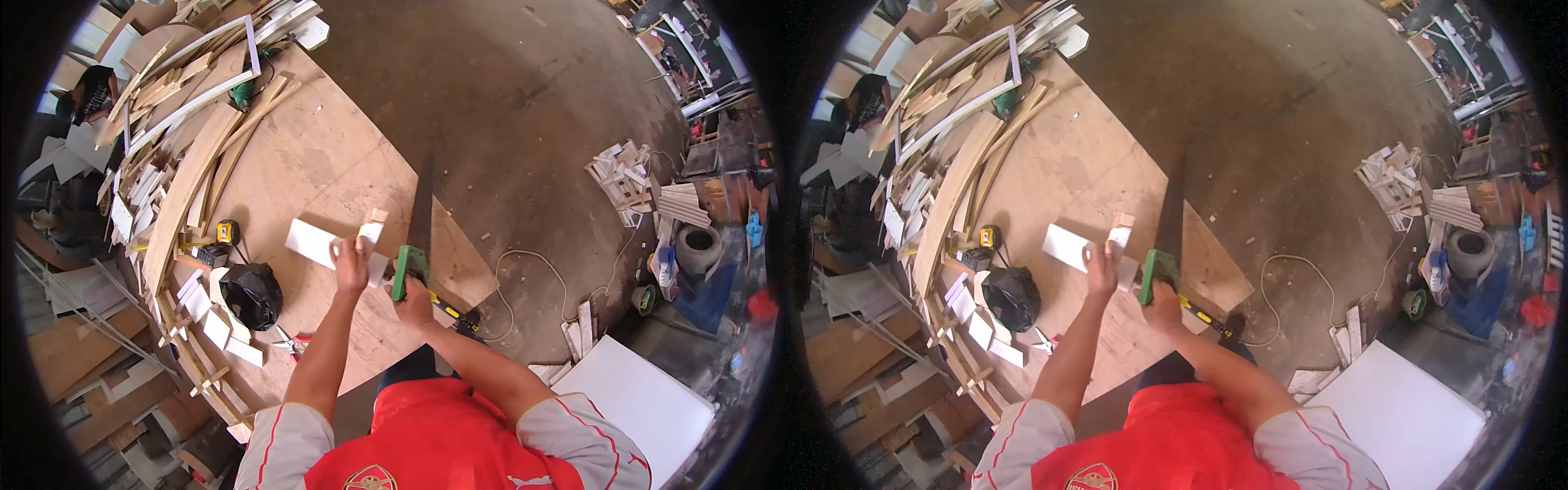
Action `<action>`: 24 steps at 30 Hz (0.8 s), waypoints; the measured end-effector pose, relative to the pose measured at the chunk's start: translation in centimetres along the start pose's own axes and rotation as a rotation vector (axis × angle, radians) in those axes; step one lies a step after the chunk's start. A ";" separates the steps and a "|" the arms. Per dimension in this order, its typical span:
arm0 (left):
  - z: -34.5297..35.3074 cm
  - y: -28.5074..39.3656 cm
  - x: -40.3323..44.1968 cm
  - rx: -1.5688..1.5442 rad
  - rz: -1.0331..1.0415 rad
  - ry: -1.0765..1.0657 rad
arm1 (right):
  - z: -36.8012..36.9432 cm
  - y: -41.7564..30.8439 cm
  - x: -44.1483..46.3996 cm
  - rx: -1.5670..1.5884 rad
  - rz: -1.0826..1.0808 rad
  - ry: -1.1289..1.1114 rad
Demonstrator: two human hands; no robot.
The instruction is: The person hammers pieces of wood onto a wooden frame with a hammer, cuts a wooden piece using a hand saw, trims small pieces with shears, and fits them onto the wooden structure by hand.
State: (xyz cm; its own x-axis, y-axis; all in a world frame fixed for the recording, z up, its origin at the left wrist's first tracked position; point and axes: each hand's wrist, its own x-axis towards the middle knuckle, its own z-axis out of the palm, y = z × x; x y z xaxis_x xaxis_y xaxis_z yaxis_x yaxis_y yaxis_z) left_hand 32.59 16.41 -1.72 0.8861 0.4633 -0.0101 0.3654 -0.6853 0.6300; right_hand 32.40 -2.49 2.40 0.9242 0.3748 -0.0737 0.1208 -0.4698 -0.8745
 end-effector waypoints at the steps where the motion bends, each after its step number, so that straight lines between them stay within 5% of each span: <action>1: -0.7 -0.3 -0.1 0.008 -0.047 0.019 | 0.8 0.5 0.1 0.022 0.001 -0.017; 6: -2.4 4.1 0.4 -0.006 -0.106 0.155 | -2.9 -0.9 2.5 0.129 -0.034 0.049; 10: 2.4 8.2 2.8 -0.139 -0.047 0.204 | -8.7 -0.1 8.4 0.038 -0.053 0.118; 13: 8.4 9.8 5.2 -0.046 -0.124 0.145 | -11.0 4.5 13.7 0.018 -0.264 0.220; 24: 14.2 13.8 6.2 0.109 -0.341 0.478 | -10.7 9.6 22.9 0.026 0.146 -0.045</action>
State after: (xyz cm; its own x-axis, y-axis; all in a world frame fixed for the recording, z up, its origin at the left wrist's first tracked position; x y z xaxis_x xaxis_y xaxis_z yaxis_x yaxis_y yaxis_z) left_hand 47.12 1.86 -4.09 0.4965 0.8514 0.1691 0.6559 -0.4955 0.5694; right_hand 58.61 -6.98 -2.53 0.9139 0.3402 -0.2217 -0.0233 -0.5011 -0.8651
